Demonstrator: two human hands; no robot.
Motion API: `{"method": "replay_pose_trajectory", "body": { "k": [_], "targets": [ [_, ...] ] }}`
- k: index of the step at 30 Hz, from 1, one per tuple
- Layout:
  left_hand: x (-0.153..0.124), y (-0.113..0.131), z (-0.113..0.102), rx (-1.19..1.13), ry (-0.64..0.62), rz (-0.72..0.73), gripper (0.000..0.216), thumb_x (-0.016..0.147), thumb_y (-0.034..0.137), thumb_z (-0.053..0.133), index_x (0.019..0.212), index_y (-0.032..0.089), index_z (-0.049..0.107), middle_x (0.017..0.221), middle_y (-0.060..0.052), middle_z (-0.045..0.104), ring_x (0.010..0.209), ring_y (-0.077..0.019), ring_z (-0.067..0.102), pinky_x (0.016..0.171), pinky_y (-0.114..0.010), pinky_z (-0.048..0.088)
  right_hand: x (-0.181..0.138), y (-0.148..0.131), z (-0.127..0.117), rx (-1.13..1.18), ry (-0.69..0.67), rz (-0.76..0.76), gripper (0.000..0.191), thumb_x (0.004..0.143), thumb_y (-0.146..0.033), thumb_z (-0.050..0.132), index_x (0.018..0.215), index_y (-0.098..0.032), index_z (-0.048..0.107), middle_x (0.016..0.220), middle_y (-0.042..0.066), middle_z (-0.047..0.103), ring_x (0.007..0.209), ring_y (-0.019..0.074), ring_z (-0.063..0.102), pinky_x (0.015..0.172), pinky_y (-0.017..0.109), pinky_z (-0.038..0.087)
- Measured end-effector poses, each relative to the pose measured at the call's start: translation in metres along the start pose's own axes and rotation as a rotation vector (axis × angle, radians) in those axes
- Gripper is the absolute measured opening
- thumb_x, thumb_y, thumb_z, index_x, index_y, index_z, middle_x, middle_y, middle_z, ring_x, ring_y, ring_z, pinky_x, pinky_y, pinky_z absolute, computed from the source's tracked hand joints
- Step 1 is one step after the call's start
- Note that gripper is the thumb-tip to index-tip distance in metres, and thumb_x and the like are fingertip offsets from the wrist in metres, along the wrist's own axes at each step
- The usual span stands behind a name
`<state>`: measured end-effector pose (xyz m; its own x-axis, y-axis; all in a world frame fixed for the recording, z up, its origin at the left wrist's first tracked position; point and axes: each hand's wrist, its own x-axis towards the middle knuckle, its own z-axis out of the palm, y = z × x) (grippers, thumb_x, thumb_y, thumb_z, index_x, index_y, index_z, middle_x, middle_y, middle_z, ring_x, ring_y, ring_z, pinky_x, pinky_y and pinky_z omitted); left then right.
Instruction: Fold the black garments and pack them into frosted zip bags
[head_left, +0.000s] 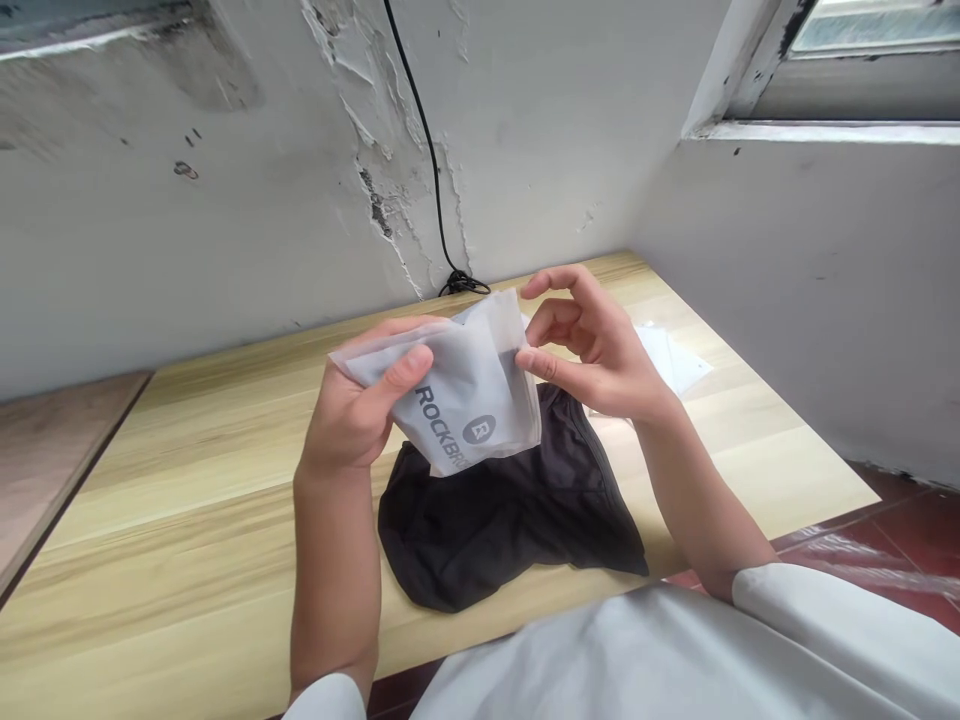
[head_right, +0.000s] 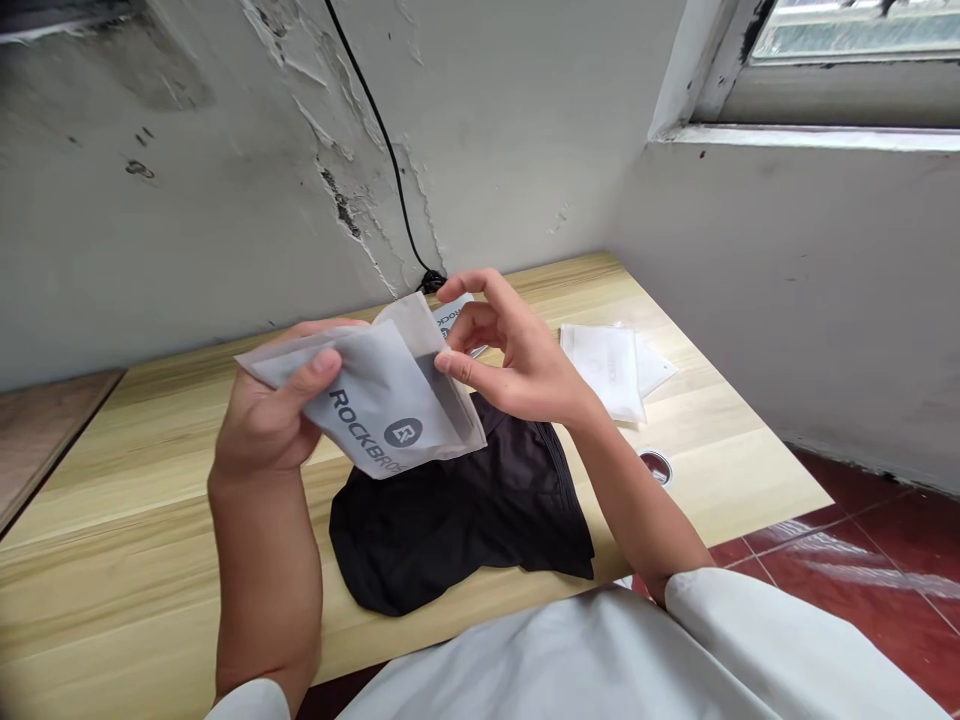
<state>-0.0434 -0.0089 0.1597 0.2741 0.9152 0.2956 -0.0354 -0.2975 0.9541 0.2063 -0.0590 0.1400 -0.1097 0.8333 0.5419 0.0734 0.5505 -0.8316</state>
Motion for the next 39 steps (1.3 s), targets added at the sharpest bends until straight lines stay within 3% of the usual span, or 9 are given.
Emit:
{"method": "replay_pose_trajectory", "body": {
  "k": [6, 11, 14, 18, 23, 25, 30, 34, 39],
  "targets": [
    [-0.006, 0.006, 0.013, -0.135, 0.262, 0.142, 0.019, 0.076, 0.036, 0.094, 0.079, 0.021, 0.084, 0.07, -0.001, 0.075, 0.059, -0.0126, 0.066, 0.049, -0.024, 0.048, -0.003, -0.007, 0.009, -0.016, -0.162, 0.003, 0.037, 0.097, -0.033, 0.072, 0.123, -0.029, 0.047, 0.084, -0.004, 0.06, 0.077, 0.0168, 0.065, 0.077, 0.035, 0.058],
    [0.003, 0.003, 0.016, -0.221, 0.448, 0.251, 0.018, 0.082, 0.03, 0.09, 0.08, 0.017, 0.079, 0.079, 0.001, 0.074, 0.073, -0.0113, 0.069, 0.069, -0.023, 0.057, 0.0, -0.006, 0.015, 0.037, -0.368, 0.072, 0.037, 0.095, -0.02, 0.067, 0.12, -0.028, 0.042, 0.078, -0.007, 0.057, 0.073, 0.0167, 0.063, 0.074, 0.034, 0.057],
    [0.012, -0.005, 0.012, -0.277, 0.536, 0.243, 0.017, 0.085, 0.027, 0.087, 0.08, 0.015, 0.076, 0.084, 0.001, 0.073, 0.08, -0.0114, 0.07, 0.082, -0.024, 0.059, 0.002, 0.001, 0.017, 0.086, -0.468, 0.166, 0.037, 0.092, -0.018, 0.067, 0.117, -0.027, 0.042, 0.077, -0.007, 0.058, 0.072, 0.0166, 0.061, 0.07, 0.033, 0.055],
    [0.02, -0.011, 0.003, -0.328, 0.606, 0.205, 0.02, 0.085, 0.031, 0.087, 0.089, 0.014, 0.076, 0.092, -0.002, 0.075, 0.089, -0.0133, 0.071, 0.095, -0.027, 0.06, 0.002, 0.013, 0.016, 0.141, -0.558, 0.249, 0.04, 0.091, -0.018, 0.069, 0.119, -0.027, 0.043, 0.076, -0.007, 0.058, 0.071, 0.0179, 0.062, 0.07, 0.034, 0.055],
    [0.023, -0.013, -0.001, -0.371, 0.58, 0.218, 0.018, 0.087, 0.028, 0.084, 0.097, 0.015, 0.077, 0.101, -0.003, 0.079, 0.104, -0.0158, 0.073, 0.104, -0.032, 0.058, 0.002, 0.021, 0.013, 0.167, -0.595, 0.277, 0.043, 0.09, -0.022, 0.075, 0.122, -0.026, 0.046, 0.078, -0.006, 0.063, 0.074, 0.0189, 0.066, 0.073, 0.035, 0.057],
    [0.025, -0.015, 0.0, -0.407, 0.538, 0.197, 0.018, 0.088, 0.027, 0.083, 0.099, 0.014, 0.077, 0.101, -0.004, 0.08, 0.103, -0.0164, 0.074, 0.105, -0.032, 0.058, 0.003, 0.02, 0.01, 0.196, -0.558, 0.268, 0.041, 0.092, -0.028, 0.076, 0.124, -0.026, 0.049, 0.083, -0.004, 0.066, 0.079, 0.019, 0.068, 0.076, 0.034, 0.057],
    [0.028, -0.019, -0.001, -0.574, 0.421, 0.021, 0.02, 0.098, 0.03, 0.072, 0.105, 0.012, 0.076, 0.101, -0.006, 0.083, 0.098, -0.0165, 0.077, 0.105, -0.032, 0.058, 0.003, 0.016, 0.007, 0.282, -0.27, 0.187, 0.034, 0.102, -0.043, 0.068, 0.128, -0.025, 0.056, 0.081, -0.003, 0.063, 0.07, 0.014, 0.06, 0.063, 0.027, 0.05],
    [0.027, -0.02, 0.003, -0.605, 0.382, -0.06, 0.018, 0.098, 0.031, 0.072, 0.105, 0.014, 0.076, 0.097, -0.004, 0.083, 0.107, -0.019, 0.078, 0.108, -0.032, 0.057, 0.003, 0.018, 0.01, 0.307, -0.234, 0.174, 0.03, 0.103, -0.042, 0.065, 0.128, -0.026, 0.057, 0.087, -0.001, 0.069, 0.075, 0.0146, 0.066, 0.07, 0.029, 0.057],
    [0.026, -0.021, 0.009, -0.579, 0.404, -0.102, 0.014, 0.099, 0.03, 0.07, 0.097, 0.017, 0.077, 0.094, -0.002, 0.083, 0.101, -0.0169, 0.079, 0.1, -0.028, 0.062, 0.001, 0.015, 0.013, -0.027, -0.051, 0.02, 0.012, 0.097, -0.03, 0.068, 0.108, -0.026, 0.066, 0.089, 0.0, 0.071, 0.073, 0.0145, 0.068, 0.069, 0.029, 0.06]
  ]
}}
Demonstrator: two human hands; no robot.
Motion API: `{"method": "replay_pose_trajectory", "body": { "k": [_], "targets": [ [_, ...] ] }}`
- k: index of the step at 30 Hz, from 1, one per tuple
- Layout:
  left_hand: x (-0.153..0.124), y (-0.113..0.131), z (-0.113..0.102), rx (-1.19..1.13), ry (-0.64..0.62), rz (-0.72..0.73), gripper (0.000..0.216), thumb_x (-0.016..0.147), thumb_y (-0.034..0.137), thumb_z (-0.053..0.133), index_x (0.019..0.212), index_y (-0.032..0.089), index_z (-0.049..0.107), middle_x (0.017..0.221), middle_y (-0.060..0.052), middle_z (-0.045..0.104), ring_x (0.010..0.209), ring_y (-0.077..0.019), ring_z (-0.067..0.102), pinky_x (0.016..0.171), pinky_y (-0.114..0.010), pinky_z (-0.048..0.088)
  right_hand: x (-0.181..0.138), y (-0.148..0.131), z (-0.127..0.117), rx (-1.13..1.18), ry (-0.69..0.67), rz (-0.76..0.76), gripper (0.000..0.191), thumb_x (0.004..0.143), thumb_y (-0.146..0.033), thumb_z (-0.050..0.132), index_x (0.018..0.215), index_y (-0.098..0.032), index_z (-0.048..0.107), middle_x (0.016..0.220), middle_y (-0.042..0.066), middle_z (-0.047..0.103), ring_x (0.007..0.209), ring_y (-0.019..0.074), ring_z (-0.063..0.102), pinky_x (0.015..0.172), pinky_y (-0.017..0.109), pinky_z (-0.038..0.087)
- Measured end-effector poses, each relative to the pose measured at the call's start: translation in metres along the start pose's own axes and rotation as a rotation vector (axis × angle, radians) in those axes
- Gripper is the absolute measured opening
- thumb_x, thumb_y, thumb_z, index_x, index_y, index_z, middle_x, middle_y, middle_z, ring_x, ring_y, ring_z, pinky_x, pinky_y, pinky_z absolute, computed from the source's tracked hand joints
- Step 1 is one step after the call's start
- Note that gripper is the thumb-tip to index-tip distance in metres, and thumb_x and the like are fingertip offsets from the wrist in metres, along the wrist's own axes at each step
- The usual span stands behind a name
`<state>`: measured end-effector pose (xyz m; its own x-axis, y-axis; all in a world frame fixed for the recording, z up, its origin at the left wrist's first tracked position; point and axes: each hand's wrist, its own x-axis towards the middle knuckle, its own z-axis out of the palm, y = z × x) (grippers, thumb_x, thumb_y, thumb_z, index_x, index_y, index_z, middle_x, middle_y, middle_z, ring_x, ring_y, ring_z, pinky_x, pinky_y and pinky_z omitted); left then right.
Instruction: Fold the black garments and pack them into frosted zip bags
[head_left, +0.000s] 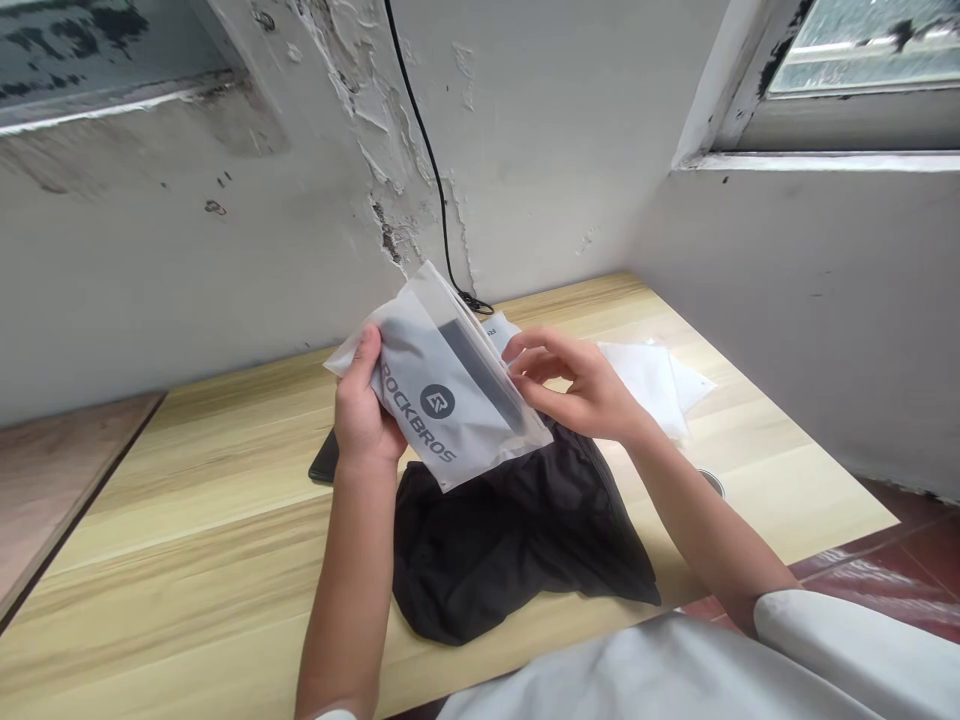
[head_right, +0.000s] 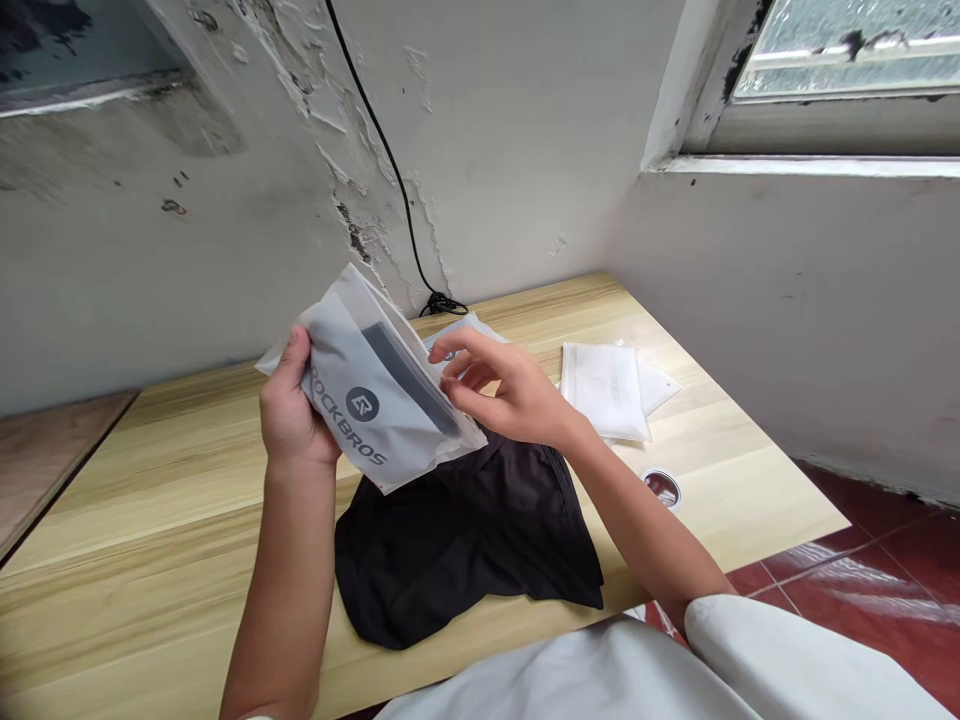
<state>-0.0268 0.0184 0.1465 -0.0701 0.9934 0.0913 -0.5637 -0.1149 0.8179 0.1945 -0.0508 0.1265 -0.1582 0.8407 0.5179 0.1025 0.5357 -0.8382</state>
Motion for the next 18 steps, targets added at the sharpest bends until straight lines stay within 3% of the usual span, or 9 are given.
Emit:
{"method": "replay_pose_trajectory", "body": {
  "k": [2, 4, 7, 9, 12, 14, 16, 18],
  "targets": [
    [0.0, -0.001, 0.0, 0.007, -0.012, 0.011, 0.013, 0.097, 0.03, 0.072, 0.097, 0.018, 0.078, 0.094, -0.001, 0.083, 0.094, -0.0152, 0.079, 0.096, -0.026, 0.062, 0.0, -0.002, -0.004, -0.135, 0.034, -0.041, 0.007, 0.097, -0.029, 0.066, 0.097, -0.024, 0.07, 0.086, 0.001, 0.073, 0.075, 0.0161, 0.069, 0.073, 0.031, 0.061],
    [0.0, -0.002, -0.001, 0.021, -0.038, 0.026, 0.014, 0.094, 0.032, 0.076, 0.097, 0.018, 0.078, 0.094, 0.0, 0.082, 0.091, -0.0143, 0.079, 0.094, -0.024, 0.062, 0.0, -0.002, -0.009, -0.195, -0.027, -0.015, 0.015, 0.098, -0.036, 0.067, 0.097, -0.024, 0.075, 0.095, 0.004, 0.078, 0.087, 0.0202, 0.073, 0.08, 0.034, 0.062],
    [-0.003, -0.007, 0.0, 0.072, -0.048, 0.051, 0.021, 0.084, 0.038, 0.087, 0.09, 0.02, 0.079, 0.092, -0.002, 0.082, 0.088, -0.0163, 0.078, 0.085, -0.023, 0.064, 0.004, 0.005, -0.011, -0.19, -0.161, 0.054, 0.038, 0.091, -0.052, 0.076, 0.117, -0.024, 0.077, 0.134, 0.01, 0.073, 0.122, 0.0309, 0.068, 0.098, 0.043, 0.059],
    [-0.007, -0.012, 0.002, 0.112, -0.047, 0.06, 0.024, 0.076, 0.041, 0.092, 0.083, 0.022, 0.079, 0.087, -0.001, 0.081, 0.082, -0.0172, 0.077, 0.075, -0.023, 0.064, 0.007, 0.013, -0.008, -0.163, -0.215, 0.065, 0.047, 0.085, -0.055, 0.083, 0.12, -0.024, 0.078, 0.147, 0.01, 0.065, 0.133, 0.0346, 0.061, 0.108, 0.048, 0.054],
    [-0.012, -0.02, 0.004, 0.207, -0.12, 0.027, 0.028, 0.073, 0.045, 0.094, 0.082, 0.021, 0.081, 0.078, 0.0, 0.078, 0.07, -0.0141, 0.072, 0.063, -0.021, 0.06, 0.011, 0.027, 0.0, -0.045, -0.285, 0.071, 0.036, 0.081, -0.048, 0.086, 0.106, -0.023, 0.081, 0.133, 0.009, 0.073, 0.127, 0.0327, 0.064, 0.11, 0.048, 0.052],
    [-0.013, -0.024, 0.005, 0.285, -0.213, -0.002, 0.032, 0.076, 0.049, 0.091, 0.089, 0.021, 0.083, 0.085, -0.002, 0.08, 0.072, -0.0141, 0.073, 0.062, -0.02, 0.058, 0.012, 0.034, 0.001, 0.08, -0.28, 0.126, 0.03, 0.08, -0.045, 0.085, 0.098, -0.022, 0.082, 0.113, 0.006, 0.078, 0.113, 0.0302, 0.07, 0.101, 0.044, 0.057],
    [-0.012, -0.028, 0.004, 0.351, -0.298, -0.001, 0.035, 0.081, 0.053, 0.087, 0.099, 0.023, 0.083, 0.097, -0.004, 0.081, 0.085, -0.017, 0.075, 0.071, -0.022, 0.06, 0.013, 0.036, -0.005, 0.191, -0.187, 0.216, 0.027, 0.079, -0.045, 0.084, 0.091, -0.021, 0.081, 0.097, 0.004, 0.077, 0.097, 0.0275, 0.072, 0.085, 0.039, 0.06],
    [-0.01, -0.033, 0.001, 0.427, -0.376, -0.01, 0.035, 0.085, 0.052, 0.084, 0.107, 0.025, 0.082, 0.105, -0.004, 0.081, 0.097, -0.0193, 0.075, 0.081, -0.025, 0.061, 0.014, 0.034, -0.018, 0.249, -0.042, 0.267, 0.026, 0.078, -0.045, 0.084, 0.087, -0.021, 0.081, 0.097, 0.004, 0.077, 0.092, 0.0259, 0.072, 0.077, 0.036, 0.059]
  ]
}}
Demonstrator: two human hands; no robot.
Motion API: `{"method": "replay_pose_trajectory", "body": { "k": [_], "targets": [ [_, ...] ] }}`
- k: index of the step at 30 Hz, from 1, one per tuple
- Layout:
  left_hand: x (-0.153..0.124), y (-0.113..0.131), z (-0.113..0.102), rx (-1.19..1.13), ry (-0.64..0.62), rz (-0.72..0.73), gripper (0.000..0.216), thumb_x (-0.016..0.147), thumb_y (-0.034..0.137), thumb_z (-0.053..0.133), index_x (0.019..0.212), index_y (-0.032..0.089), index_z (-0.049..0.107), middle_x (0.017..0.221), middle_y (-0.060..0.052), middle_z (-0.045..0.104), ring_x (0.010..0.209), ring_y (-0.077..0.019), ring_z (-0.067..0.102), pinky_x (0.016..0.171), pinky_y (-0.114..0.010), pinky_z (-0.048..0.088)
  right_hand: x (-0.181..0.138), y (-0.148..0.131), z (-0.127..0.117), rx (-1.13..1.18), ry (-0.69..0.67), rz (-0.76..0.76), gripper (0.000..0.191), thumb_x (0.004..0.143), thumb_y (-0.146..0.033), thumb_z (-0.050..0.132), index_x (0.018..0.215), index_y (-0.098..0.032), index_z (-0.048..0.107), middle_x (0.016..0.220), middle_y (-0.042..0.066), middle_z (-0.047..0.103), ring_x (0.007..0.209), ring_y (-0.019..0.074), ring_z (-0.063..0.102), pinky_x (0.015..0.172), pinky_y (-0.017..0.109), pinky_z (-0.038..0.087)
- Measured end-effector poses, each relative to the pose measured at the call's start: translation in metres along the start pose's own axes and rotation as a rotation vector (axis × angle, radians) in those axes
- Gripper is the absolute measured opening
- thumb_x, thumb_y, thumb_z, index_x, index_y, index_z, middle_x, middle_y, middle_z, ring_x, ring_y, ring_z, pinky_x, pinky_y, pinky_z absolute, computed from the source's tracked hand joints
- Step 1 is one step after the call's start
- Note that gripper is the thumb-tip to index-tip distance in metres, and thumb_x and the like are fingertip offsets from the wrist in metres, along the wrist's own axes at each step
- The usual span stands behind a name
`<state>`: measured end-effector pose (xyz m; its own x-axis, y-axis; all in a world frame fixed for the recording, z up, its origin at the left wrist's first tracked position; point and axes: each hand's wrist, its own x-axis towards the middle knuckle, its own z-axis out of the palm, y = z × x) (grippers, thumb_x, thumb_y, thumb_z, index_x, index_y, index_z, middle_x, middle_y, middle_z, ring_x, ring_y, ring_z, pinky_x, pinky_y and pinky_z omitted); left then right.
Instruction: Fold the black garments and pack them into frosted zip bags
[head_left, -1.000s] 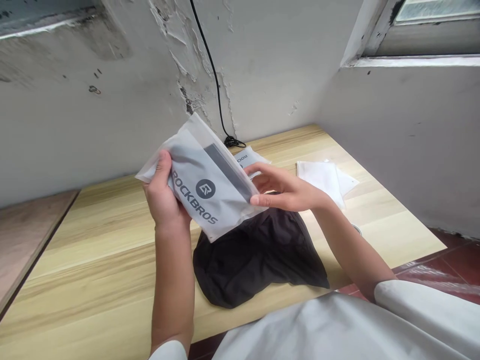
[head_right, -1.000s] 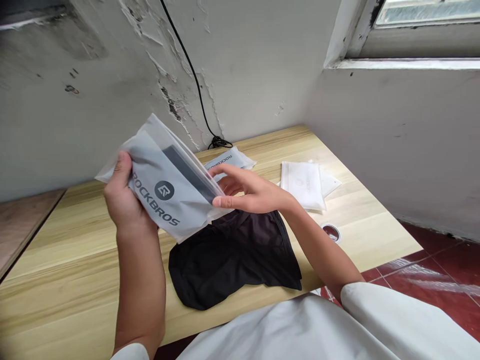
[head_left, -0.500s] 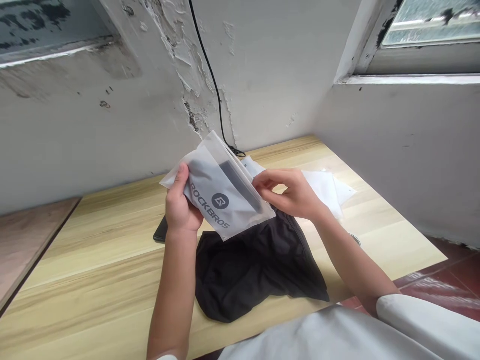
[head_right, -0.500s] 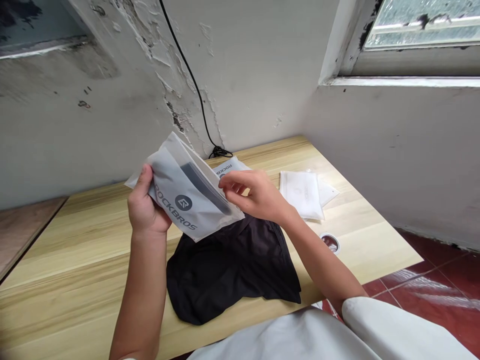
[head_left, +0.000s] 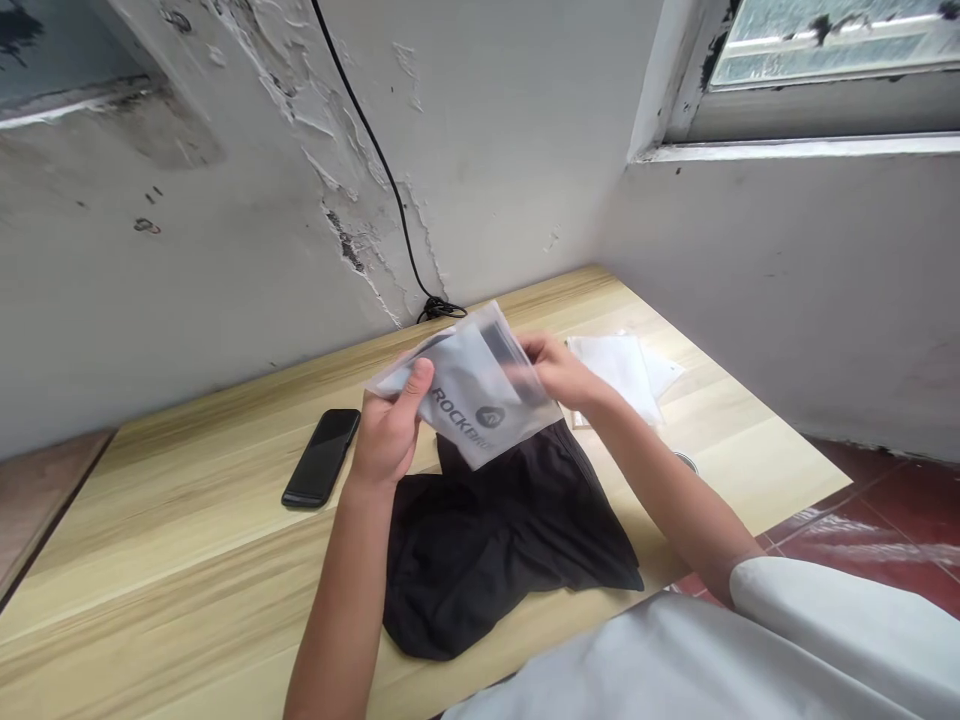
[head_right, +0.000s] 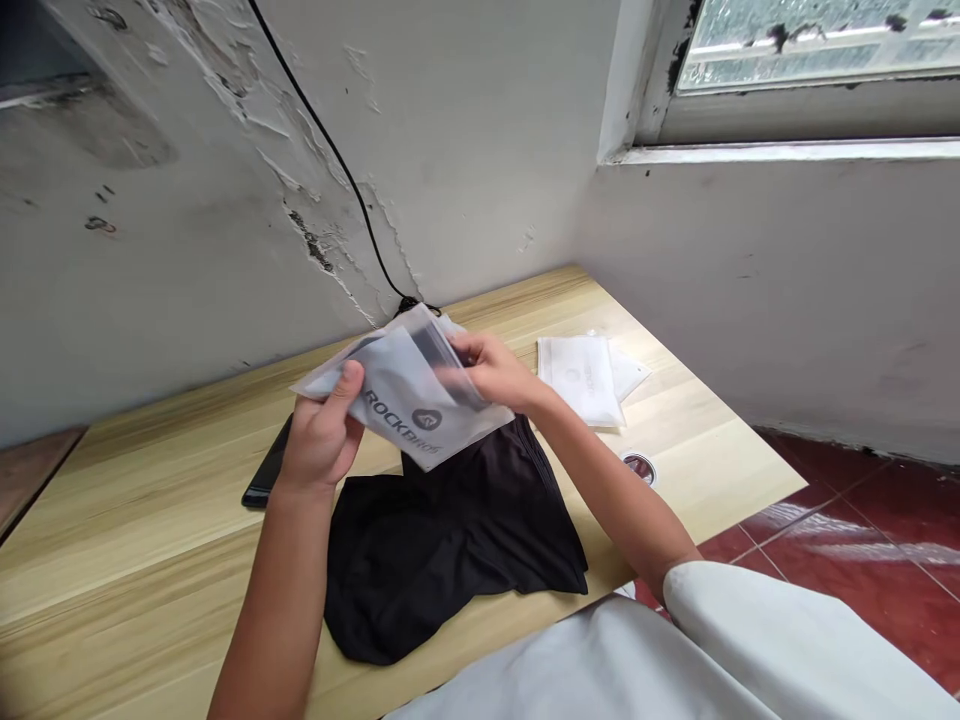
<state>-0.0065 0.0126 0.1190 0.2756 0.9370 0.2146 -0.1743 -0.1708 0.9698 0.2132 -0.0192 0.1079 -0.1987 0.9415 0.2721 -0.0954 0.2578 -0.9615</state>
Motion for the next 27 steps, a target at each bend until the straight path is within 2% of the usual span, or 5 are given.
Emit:
{"method": "replay_pose_trajectory", "body": {
  "k": [10, 14, 18, 22, 27],
  "targets": [
    [0.002, -0.041, 0.024, 0.029, -0.214, -0.316, 0.038, 0.082, 0.05, 0.086, 0.102, 0.018, 0.081, 0.089, -0.006, 0.08, 0.078, -0.0196, 0.075, 0.071, -0.03, 0.062, -0.02, -0.039, -0.101, 0.065, 0.864, -0.228, 0.029, 0.085, -0.053, 0.078, 0.092, -0.027, 0.067, 0.094, 0.007, 0.074, 0.104, 0.0299, 0.071, 0.074, 0.038, 0.062],
    [0.032, -0.066, 0.078, -0.101, -0.138, -0.529, 0.039, 0.071, 0.039, 0.094, 0.098, 0.015, 0.078, 0.095, -0.01, 0.081, 0.088, -0.0255, 0.077, 0.078, -0.036, 0.064, -0.034, -0.052, -0.115, -0.006, 0.847, -0.232, 0.036, 0.089, -0.06, 0.072, 0.098, -0.026, 0.063, 0.096, 0.009, 0.072, 0.105, 0.033, 0.071, 0.068, 0.04, 0.061],
    [0.053, -0.089, 0.139, -0.174, -0.002, -0.549, 0.022, 0.092, 0.033, 0.072, 0.109, 0.019, 0.07, 0.123, -0.01, 0.077, 0.11, -0.0234, 0.075, 0.089, -0.035, 0.064, -0.042, -0.065, -0.109, -0.128, 0.824, -0.167, 0.037, 0.091, -0.065, 0.067, 0.098, -0.029, 0.063, 0.095, 0.009, 0.073, 0.104, 0.0339, 0.07, 0.066, 0.041, 0.059],
    [0.014, -0.098, 0.165, -0.237, 0.033, -0.645, 0.023, 0.101, 0.036, 0.054, 0.121, 0.026, 0.059, 0.147, -0.009, 0.065, 0.127, -0.02, 0.068, 0.103, -0.035, 0.06, -0.05, -0.067, -0.119, -0.132, 0.82, -0.219, 0.038, 0.091, -0.066, 0.066, 0.11, -0.033, 0.063, 0.095, 0.007, 0.072, 0.106, 0.0357, 0.068, 0.066, 0.045, 0.058],
    [-0.054, -0.092, 0.152, -0.215, -0.206, -0.964, 0.031, 0.095, 0.053, 0.056, 0.092, 0.024, 0.068, 0.097, -0.017, 0.078, 0.091, -0.0308, 0.077, 0.091, -0.049, 0.064, -0.058, -0.056, -0.144, -0.196, 0.576, -0.027, 0.06, 0.084, -0.087, 0.059, 0.116, -0.036, 0.066, 0.082, 0.008, 0.07, 0.088, 0.0361, 0.069, 0.056, 0.049, 0.054]
  ]
}}
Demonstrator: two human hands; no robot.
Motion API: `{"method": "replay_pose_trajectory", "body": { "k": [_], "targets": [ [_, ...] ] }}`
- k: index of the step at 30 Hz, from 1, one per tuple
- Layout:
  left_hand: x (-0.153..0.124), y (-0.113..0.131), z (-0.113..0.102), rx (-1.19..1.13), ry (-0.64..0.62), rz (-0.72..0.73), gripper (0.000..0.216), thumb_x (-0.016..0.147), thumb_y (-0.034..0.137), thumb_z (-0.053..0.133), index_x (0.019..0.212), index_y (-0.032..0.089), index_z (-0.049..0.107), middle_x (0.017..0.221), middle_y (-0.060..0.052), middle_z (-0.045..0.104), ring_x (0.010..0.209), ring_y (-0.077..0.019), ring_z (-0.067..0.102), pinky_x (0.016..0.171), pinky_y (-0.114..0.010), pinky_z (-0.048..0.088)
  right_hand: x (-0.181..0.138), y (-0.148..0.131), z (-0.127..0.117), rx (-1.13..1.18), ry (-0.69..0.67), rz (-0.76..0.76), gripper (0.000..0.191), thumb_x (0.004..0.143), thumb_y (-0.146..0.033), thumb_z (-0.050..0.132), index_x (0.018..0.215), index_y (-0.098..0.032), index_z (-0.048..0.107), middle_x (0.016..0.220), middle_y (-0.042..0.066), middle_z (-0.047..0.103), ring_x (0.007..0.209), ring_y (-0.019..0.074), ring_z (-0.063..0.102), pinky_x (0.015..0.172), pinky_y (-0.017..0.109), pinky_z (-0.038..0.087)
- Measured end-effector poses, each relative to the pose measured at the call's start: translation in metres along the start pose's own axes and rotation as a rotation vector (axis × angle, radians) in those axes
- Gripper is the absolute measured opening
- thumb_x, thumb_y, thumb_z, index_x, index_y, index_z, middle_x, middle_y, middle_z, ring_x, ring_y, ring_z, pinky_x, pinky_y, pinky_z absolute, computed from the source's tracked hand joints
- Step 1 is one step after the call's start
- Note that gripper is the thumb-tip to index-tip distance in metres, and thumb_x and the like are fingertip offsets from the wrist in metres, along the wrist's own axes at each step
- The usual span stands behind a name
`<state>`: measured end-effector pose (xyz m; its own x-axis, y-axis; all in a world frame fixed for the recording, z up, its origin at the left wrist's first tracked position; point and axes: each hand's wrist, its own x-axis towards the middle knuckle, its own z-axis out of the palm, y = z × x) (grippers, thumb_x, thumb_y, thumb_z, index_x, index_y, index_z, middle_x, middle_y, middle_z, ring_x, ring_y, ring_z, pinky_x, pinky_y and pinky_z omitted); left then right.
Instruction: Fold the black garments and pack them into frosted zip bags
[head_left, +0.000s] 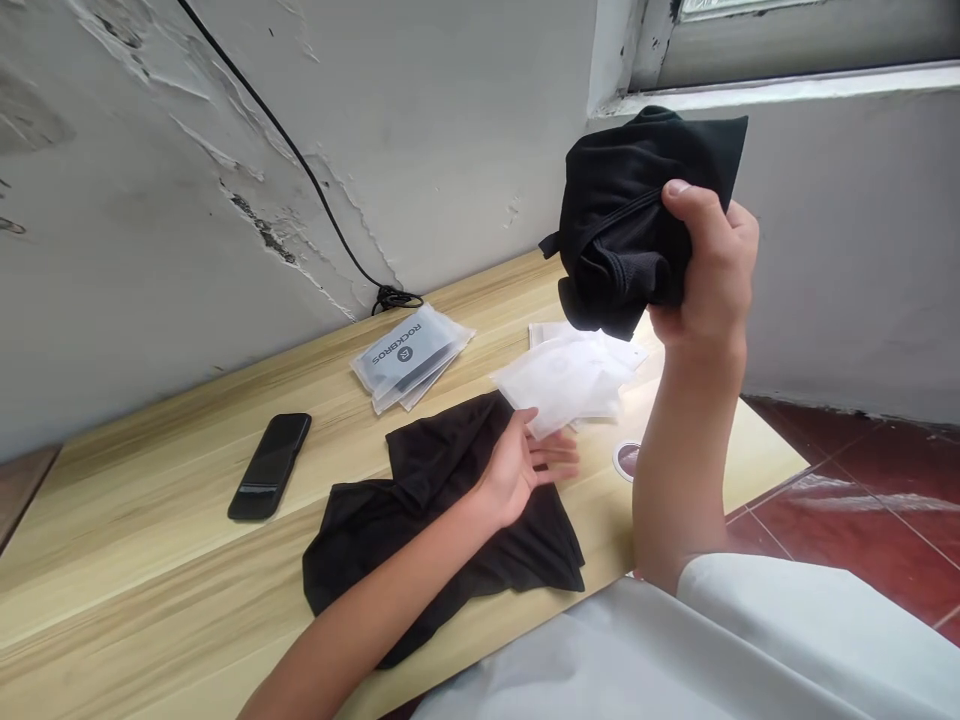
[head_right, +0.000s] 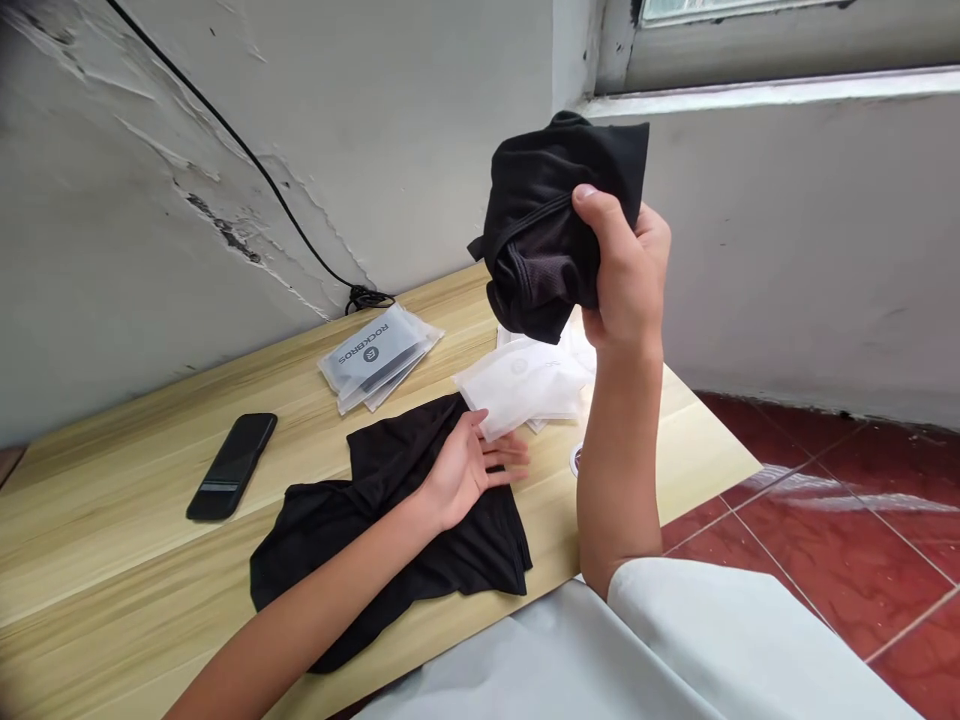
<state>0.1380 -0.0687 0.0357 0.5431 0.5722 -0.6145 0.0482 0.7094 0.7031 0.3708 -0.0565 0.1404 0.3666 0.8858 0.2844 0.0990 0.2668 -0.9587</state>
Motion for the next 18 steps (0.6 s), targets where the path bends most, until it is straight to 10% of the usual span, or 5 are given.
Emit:
{"method": "replay_pose_trajectory", "body": {
  "k": [7, 11, 13, 16, 18],
  "targets": [
    [0.011, -0.021, 0.034, 0.147, -0.094, -0.029, 0.037, 0.099, 0.058, 0.048, 0.104, 0.028, 0.07, 0.103, -0.013, 0.08, 0.085, -0.0257, 0.079, 0.087, -0.041, 0.063, -0.001, -0.003, 0.013, 0.142, 0.158, -0.1, 0.031, 0.085, -0.051, 0.081, 0.076, -0.03, 0.06, 0.073, 0.002, 0.06, 0.078, 0.0256, 0.064, 0.06, 0.04, 0.057],
    [0.008, -0.019, 0.041, 0.365, -0.181, 0.031, 0.043, 0.095, 0.064, 0.056, 0.092, 0.027, 0.076, 0.089, -0.015, 0.08, 0.07, -0.0307, 0.077, 0.073, -0.048, 0.064, -0.003, -0.001, 0.029, 0.04, -0.095, 0.03, 0.03, 0.08, -0.044, 0.083, 0.074, -0.023, 0.063, 0.067, -0.001, 0.056, 0.065, 0.0185, 0.059, 0.052, 0.032, 0.049],
    [-0.011, -0.012, 0.018, 0.501, -0.107, 0.155, 0.032, 0.087, 0.057, 0.07, 0.086, 0.026, 0.077, 0.096, -0.016, 0.08, 0.09, -0.0372, 0.078, 0.089, -0.053, 0.062, -0.001, 0.003, 0.035, -0.016, -0.219, 0.076, 0.03, 0.08, -0.043, 0.083, 0.074, -0.022, 0.063, 0.065, -0.001, 0.056, 0.064, 0.0179, 0.059, 0.05, 0.029, 0.046],
    [-0.056, 0.005, -0.043, 0.671, 0.122, 0.392, 0.034, 0.083, 0.043, 0.076, 0.113, 0.028, 0.078, 0.145, -0.013, 0.066, 0.151, -0.0408, 0.045, 0.131, -0.058, 0.025, 0.002, 0.009, 0.039, -0.067, -0.332, 0.094, 0.023, 0.084, -0.038, 0.079, 0.076, -0.021, 0.066, 0.068, -0.001, 0.06, 0.065, 0.0172, 0.06, 0.051, 0.028, 0.045],
    [-0.085, 0.016, -0.089, 1.154, 0.327, 0.577, 0.051, 0.083, 0.04, 0.075, 0.132, 0.027, 0.072, 0.154, -0.012, 0.06, 0.152, -0.0414, 0.041, 0.131, -0.063, 0.021, 0.004, 0.013, 0.04, -0.111, -0.453, 0.118, 0.013, 0.083, -0.031, 0.08, 0.084, -0.022, 0.07, 0.073, -0.001, 0.066, 0.065, 0.0172, 0.061, 0.052, 0.027, 0.046]
  ]
}}
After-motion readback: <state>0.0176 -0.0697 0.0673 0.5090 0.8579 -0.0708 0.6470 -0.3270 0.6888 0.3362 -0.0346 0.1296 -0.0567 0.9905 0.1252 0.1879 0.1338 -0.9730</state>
